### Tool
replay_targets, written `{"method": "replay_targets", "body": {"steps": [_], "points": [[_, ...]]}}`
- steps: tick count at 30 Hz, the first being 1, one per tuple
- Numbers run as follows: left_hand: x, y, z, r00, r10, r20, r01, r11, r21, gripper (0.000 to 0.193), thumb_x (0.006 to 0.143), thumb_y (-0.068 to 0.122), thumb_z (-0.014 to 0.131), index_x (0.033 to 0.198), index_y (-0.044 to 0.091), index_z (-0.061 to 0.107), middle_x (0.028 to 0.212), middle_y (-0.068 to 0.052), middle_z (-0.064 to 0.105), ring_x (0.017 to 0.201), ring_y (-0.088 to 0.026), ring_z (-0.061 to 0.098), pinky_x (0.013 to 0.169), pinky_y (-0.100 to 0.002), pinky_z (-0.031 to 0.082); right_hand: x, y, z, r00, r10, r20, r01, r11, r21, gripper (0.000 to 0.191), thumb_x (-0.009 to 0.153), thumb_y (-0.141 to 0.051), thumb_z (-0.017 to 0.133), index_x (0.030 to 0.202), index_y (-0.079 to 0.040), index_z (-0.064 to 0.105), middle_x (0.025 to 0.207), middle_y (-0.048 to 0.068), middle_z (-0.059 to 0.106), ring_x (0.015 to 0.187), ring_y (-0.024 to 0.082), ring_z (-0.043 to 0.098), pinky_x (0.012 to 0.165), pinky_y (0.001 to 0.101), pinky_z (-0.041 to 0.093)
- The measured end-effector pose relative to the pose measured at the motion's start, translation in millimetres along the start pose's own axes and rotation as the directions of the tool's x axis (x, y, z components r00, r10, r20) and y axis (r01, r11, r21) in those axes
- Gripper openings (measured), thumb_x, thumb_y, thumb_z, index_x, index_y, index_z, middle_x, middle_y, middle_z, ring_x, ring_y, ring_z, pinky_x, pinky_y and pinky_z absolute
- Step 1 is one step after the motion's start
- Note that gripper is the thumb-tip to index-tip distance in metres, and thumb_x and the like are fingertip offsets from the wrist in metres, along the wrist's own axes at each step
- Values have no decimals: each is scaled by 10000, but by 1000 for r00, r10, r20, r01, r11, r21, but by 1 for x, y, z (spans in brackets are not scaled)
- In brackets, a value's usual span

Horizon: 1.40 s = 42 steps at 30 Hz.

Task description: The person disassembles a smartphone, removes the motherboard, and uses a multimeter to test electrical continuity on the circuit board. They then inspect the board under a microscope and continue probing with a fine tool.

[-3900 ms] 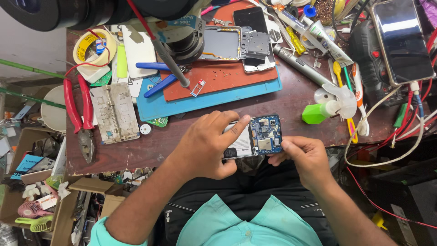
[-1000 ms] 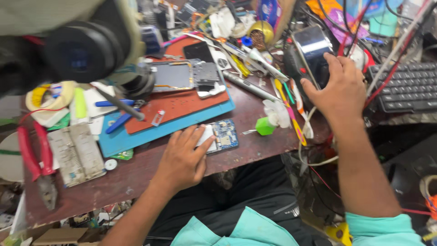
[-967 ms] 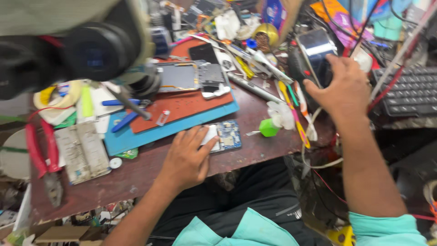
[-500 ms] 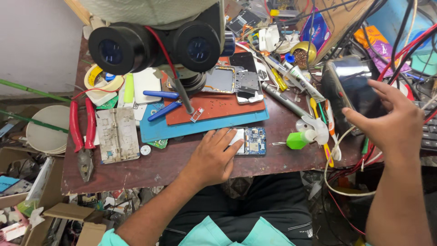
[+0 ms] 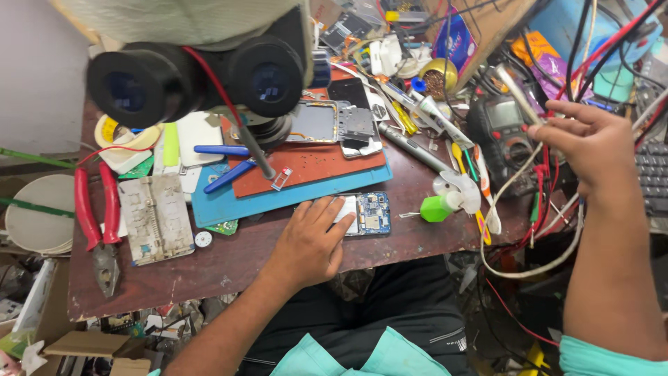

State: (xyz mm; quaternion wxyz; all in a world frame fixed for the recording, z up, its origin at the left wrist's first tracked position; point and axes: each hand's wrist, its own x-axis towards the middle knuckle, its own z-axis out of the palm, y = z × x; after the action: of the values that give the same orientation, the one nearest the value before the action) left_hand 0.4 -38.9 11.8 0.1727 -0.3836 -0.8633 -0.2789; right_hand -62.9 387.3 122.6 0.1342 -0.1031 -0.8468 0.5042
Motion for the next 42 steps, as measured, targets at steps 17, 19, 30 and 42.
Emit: {"method": "replay_targets", "body": {"steps": [17,19,30,42], "points": [[3,1,0,1000,2,-5,-2,1000,3,475,758,116,693,1222,16,680,1348,-220,606,1330,-381,512,1114,-532,379,16,32,5,776,-603,183,235,7,-972,282,919,-391,819,1127,-203,793,1273,89,709,1237,278,630,1023,411,522],[2,0,0,1000,-2,-5,2,1000,-2,485,757,118,693,1231,13,680,1356,-229,605,1319,-380,515,1106,-528,382,10,29,13,847,-525,82,229,222,-948,346,986,-437,779,1204,-171,744,1234,64,722,1205,297,641,1029,435,521],[-2,-2,-2,1000,9,-23,-9,1000,-5,484,760,127,688,1228,7,675,1353,-240,600,1319,-392,521,1121,-540,372,8,-1,43,998,44,42,21,389,-921,1306,571,-706,861,1606,-39,425,1113,185,736,1055,377,702,858,494,565],[-2,-6,0,1000,6,-14,-6,1000,-6,494,752,127,691,1230,3,681,1354,-236,598,1314,-384,523,1118,-530,379,-29,71,-58,969,-149,195,103,969,224,500,971,-195,695,1343,87,516,1246,129,674,1145,212,699,1031,317,585]]}}
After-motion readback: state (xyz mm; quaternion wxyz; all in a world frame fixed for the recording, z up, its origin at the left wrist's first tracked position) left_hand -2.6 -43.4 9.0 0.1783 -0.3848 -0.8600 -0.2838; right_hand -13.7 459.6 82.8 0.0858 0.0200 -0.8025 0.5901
